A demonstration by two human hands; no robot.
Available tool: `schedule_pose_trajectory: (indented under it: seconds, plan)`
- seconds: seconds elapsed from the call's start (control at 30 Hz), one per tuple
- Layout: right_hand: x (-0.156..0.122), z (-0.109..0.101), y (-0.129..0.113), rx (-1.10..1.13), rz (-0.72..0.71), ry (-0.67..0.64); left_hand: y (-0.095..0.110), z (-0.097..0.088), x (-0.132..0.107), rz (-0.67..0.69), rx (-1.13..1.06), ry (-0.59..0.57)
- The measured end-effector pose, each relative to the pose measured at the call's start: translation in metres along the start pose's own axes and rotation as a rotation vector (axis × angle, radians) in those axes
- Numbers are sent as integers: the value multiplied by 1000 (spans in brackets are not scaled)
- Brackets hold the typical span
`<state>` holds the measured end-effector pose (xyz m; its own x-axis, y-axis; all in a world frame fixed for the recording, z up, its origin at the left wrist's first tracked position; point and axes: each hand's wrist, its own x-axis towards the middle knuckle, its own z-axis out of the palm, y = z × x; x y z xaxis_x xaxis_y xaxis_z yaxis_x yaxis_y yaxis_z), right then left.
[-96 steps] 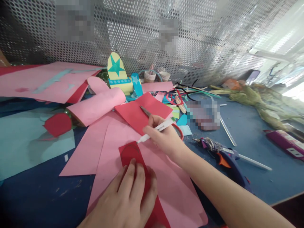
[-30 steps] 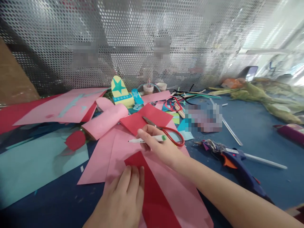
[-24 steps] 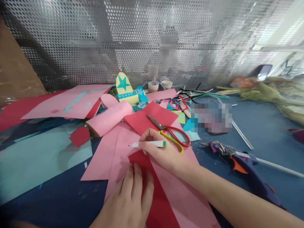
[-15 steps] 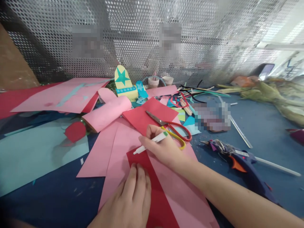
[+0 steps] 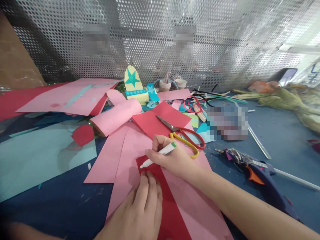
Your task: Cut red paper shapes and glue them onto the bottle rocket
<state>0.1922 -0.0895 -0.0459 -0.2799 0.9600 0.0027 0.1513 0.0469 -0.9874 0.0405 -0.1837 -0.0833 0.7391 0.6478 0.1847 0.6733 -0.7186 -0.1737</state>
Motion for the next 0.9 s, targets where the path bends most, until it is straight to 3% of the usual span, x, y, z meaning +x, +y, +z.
schedule_pose_trajectory:
  seconds: [0.47,0.9]
  plan:
    - [2,-1,3,-50,-26,-38,1,1,0,-7,30,4]
    - [2,0,3,-108,-55,53,-2,-6,3,24,64,4]
